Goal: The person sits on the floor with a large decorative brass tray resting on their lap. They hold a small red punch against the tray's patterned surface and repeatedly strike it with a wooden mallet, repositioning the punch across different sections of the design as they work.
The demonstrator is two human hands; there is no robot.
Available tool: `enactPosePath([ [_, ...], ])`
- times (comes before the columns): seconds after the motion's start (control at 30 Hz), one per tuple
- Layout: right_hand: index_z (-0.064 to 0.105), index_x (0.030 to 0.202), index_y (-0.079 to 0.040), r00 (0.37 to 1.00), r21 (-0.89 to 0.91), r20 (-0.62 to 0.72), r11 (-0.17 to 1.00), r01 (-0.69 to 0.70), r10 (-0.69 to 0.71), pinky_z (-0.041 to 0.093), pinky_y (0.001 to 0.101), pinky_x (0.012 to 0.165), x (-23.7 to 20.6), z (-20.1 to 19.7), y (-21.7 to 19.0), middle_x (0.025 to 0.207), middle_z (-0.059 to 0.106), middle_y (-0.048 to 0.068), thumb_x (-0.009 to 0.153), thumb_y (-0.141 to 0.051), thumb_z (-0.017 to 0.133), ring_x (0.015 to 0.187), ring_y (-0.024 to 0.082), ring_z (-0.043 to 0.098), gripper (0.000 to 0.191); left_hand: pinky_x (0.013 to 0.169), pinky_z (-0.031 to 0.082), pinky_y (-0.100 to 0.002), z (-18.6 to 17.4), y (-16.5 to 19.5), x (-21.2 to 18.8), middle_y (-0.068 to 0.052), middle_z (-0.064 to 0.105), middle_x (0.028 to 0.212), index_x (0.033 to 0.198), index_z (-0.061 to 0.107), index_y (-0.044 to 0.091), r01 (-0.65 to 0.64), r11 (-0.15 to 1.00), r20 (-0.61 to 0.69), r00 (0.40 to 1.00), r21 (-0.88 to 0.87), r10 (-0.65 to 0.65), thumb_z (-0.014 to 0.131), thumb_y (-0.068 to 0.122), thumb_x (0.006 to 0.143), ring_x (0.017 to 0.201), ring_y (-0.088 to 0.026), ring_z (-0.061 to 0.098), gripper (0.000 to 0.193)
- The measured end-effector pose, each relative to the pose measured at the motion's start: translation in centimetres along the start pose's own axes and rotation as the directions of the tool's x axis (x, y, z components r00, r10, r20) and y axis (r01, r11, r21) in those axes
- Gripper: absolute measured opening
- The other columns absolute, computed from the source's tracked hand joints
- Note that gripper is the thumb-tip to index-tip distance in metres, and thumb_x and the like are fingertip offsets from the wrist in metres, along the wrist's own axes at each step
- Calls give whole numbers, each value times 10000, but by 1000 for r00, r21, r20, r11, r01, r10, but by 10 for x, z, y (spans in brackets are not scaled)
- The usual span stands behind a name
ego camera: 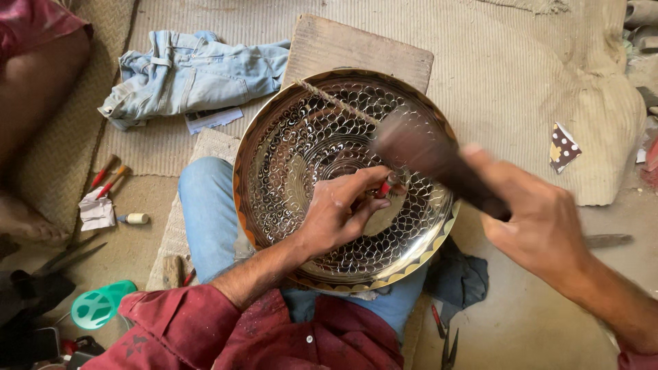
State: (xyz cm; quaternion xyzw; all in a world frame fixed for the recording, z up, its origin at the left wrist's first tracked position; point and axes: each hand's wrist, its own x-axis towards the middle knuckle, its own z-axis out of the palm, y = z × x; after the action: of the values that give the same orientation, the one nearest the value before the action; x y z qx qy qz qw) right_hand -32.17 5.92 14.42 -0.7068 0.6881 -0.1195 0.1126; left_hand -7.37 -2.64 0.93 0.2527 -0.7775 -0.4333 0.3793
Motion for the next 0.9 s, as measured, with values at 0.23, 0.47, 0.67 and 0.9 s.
enactPosePath([
  [0.23,408,1532,-275,998,46,-66,999,17,-14,582,334,635,-4,-1,8,1004,717,76,763,14,699,723,186,690,871,746,687,-304,2,-4,1,-79,759,1161,1355,529,59,9,982,7,1000,-188,-8,696,40,969,888,-182,806,421],
  [0.47,335,1606,-156,973,134,-230,990,45,-13,554,331,704,-14,2,0,997,640,102,823,-70,774,785,184,656,901,783,677,-311,-6,-3,4,-83,759,1154,1345,566,59,16,985,76,997,-173,-2,739,92,937,911,-192,794,444],
  [0.67,487,1491,-246,1000,-326,18,946,-2,9,545,388,607,-20,8,-11,805,663,113,677,-23,838,628,236,619,913,800,660,-312,-11,2,6,-74,768,1125,1343,587,97,-12,994,96,995,-110,23,760,131,928,919,-188,789,450],
  [0.9,491,1512,-275,990,-40,-23,989,-140,139,587,381,702,-20,23,-8,960,724,108,721,12,754,737,275,706,882,865,658,-329,-10,-1,7,-67,769,1124,1347,580,113,-54,995,116,991,-90,64,741,150,951,987,-202,785,429],
])
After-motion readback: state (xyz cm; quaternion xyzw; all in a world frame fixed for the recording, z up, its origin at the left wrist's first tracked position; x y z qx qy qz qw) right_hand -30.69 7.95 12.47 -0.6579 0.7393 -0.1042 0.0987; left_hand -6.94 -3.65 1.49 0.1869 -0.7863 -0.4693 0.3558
